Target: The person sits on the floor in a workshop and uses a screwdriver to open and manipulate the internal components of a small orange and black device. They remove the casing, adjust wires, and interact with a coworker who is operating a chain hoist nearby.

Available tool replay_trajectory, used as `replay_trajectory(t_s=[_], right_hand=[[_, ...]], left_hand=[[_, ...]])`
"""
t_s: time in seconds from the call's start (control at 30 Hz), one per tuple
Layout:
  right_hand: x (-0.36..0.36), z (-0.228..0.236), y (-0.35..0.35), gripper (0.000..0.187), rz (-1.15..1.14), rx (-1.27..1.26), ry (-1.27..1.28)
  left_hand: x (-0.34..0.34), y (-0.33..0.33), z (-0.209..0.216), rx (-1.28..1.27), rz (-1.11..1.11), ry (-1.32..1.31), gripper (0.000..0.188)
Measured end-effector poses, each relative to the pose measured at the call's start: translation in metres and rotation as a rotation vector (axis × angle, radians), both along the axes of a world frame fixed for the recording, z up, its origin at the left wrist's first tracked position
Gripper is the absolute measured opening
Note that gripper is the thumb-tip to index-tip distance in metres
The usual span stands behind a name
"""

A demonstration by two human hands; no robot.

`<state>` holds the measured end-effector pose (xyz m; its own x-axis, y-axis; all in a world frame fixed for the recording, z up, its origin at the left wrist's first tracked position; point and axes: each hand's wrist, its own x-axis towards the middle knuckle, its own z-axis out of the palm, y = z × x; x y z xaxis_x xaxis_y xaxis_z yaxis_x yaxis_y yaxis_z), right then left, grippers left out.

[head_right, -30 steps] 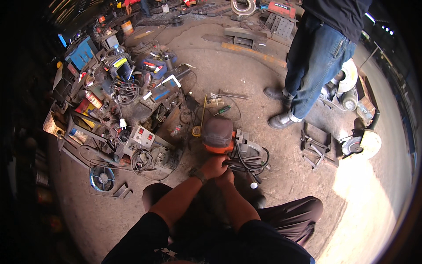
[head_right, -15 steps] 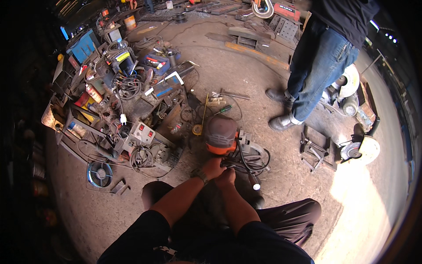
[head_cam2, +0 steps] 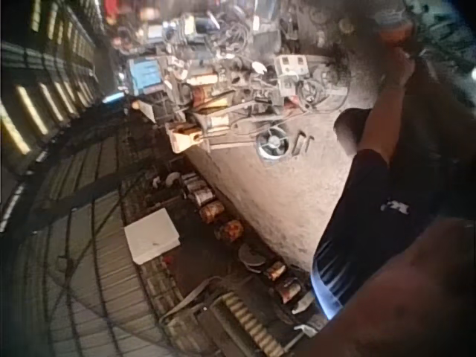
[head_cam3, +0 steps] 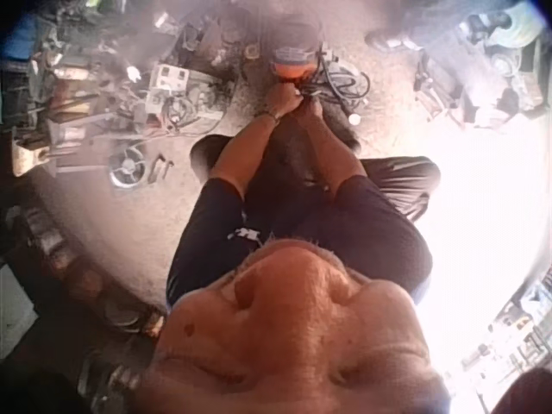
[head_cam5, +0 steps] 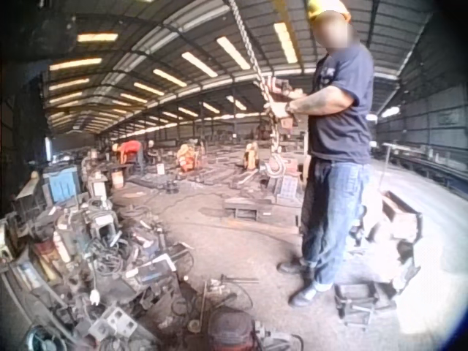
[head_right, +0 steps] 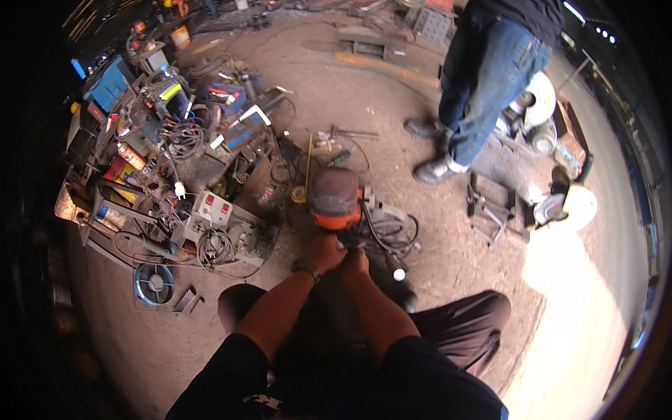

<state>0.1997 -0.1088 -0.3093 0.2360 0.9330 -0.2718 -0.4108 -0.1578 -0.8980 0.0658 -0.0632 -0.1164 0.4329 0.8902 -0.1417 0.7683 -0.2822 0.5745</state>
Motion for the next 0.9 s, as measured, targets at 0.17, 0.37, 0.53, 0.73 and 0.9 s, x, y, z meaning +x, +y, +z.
replay_trajectory(t_s=[0.17, 0.37, 0.53, 0.73, 0.9], right_hand=[[0.049, 0.059, -0.035, 0.053, 0.437, -0.343, -0.554], [0.151, 0.198, -0.084, 0.029, 0.668, -0.069, -1.413], [0.175, 0.307, -0.080, 0.045, 0.002, 0.176, -1.395], [0.126, 0.300, -0.041, 0.087, 0.657, 0.156, -1.727], [0.143, 0.255, -0.033, 0.046, 0.659, 0.002, -1.571]], left_hand=[[-0.009, -0.005, 0.013, 0.093, 0.042, -0.185, 0.034], [-0.009, -0.009, 0.029, 0.127, 0.077, -0.313, 0.043], [0.006, -0.017, 0.033, 0.176, 0.066, -0.438, 0.043], [0.008, -0.030, 0.039, 0.380, 0.083, -0.476, 0.043], [0.034, -0.044, 0.049, 0.492, -0.105, -0.468, 0.048]])
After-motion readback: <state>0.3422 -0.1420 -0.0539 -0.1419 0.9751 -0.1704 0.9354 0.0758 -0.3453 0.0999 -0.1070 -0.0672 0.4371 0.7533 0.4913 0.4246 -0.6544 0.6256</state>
